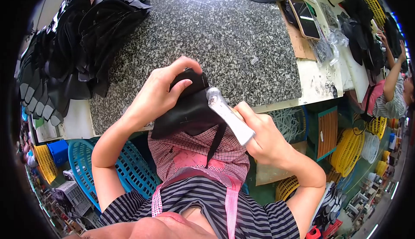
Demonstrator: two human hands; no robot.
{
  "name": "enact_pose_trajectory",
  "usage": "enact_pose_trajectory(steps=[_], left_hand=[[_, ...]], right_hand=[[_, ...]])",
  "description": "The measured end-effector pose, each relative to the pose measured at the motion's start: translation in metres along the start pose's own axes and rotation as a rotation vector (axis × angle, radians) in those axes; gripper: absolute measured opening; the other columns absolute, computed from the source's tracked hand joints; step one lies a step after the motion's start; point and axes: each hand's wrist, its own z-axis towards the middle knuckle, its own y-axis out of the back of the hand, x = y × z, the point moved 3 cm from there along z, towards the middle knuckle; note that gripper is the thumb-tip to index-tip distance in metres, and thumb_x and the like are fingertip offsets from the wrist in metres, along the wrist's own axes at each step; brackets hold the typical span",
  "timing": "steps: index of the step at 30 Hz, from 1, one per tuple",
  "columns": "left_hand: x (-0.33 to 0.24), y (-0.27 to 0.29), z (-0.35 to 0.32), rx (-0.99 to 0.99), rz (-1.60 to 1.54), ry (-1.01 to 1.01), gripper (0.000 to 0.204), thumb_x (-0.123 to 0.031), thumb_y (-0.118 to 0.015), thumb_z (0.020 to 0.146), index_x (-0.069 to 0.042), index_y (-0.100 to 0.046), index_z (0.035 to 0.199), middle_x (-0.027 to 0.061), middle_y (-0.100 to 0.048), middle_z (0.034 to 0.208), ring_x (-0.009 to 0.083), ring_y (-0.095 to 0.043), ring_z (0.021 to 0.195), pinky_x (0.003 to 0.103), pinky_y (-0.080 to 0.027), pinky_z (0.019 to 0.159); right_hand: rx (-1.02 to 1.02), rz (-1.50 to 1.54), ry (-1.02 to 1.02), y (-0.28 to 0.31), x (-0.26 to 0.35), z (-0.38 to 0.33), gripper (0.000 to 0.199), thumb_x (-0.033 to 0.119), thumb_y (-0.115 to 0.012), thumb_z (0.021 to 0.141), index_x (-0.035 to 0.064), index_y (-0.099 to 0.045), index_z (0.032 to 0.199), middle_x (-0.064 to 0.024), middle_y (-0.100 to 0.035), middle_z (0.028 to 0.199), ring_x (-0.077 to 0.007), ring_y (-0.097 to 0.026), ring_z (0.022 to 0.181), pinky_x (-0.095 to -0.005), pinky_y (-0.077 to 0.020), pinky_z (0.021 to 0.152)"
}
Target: Flattening seams on leather shoe upper components using a hand hammer at a workbench.
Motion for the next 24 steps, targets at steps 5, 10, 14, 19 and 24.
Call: enact_pose_trajectory(steps=[5,10,14,19,24], left_hand=[[0.007,0.003,0.007,0.173,0.026,-0.081,0.011,-0.005,-0.075,0.081,-0.004,-0.074,0.092,0.0106,-0.066,0.086,0.0289,-0.068,0.086,0.037,-0.053,0.080],[0.011,0.004,0.015,0.120,0.156,-0.126,0.024,-0.010,-0.084,0.070,-0.005,-0.075,0.092,0.0092,-0.069,0.089,0.0291,-0.069,0.086,0.037,-0.054,0.079],[0.014,0.006,0.018,0.118,0.132,-0.116,0.027,-0.012,-0.086,0.069,-0.005,-0.075,0.093,0.0100,-0.071,0.090,0.0284,-0.070,0.087,0.036,-0.054,0.081],[0.011,0.005,0.020,0.126,0.178,-0.035,0.028,-0.015,-0.086,0.069,-0.005,-0.075,0.094,0.0106,-0.071,0.090,0.0288,-0.069,0.087,0.036,-0.054,0.081],[0.010,0.007,0.017,0.123,0.220,-0.027,0.029,-0.016,-0.086,0.070,-0.006,-0.075,0.095,0.0103,-0.070,0.091,0.0290,-0.068,0.089,0.037,-0.053,0.082]], right_hand=[[0.064,-0.018,-0.090,-0.005,-0.008,0.002,0.022,0.012,-0.052,0.102,-0.0064,-0.062,0.108,-0.0163,-0.060,0.078,-0.0342,-0.056,0.061,-0.0384,-0.0488,0.069],[0.061,-0.035,-0.027,-0.003,-0.007,0.005,0.014,0.001,-0.053,0.091,-0.0024,-0.053,0.105,-0.0210,-0.049,0.085,-0.0467,-0.057,0.073,-0.0447,-0.0461,0.062],[0.043,-0.030,0.013,-0.001,0.001,0.010,0.011,0.002,-0.052,0.094,-0.0032,-0.052,0.104,-0.0213,-0.048,0.081,-0.0461,-0.056,0.071,-0.0443,-0.0452,0.061],[0.074,-0.011,-0.056,0.005,-0.005,0.014,0.011,0.006,-0.051,0.096,-0.0024,-0.053,0.104,-0.0220,-0.050,0.079,-0.0458,-0.057,0.071,-0.0449,-0.0452,0.061],[-0.060,-0.106,-0.060,0.028,0.017,0.030,0.011,0.005,-0.051,0.096,-0.0023,-0.054,0.103,-0.0207,-0.054,0.075,-0.0429,-0.062,0.066,-0.0440,-0.0477,0.060]])
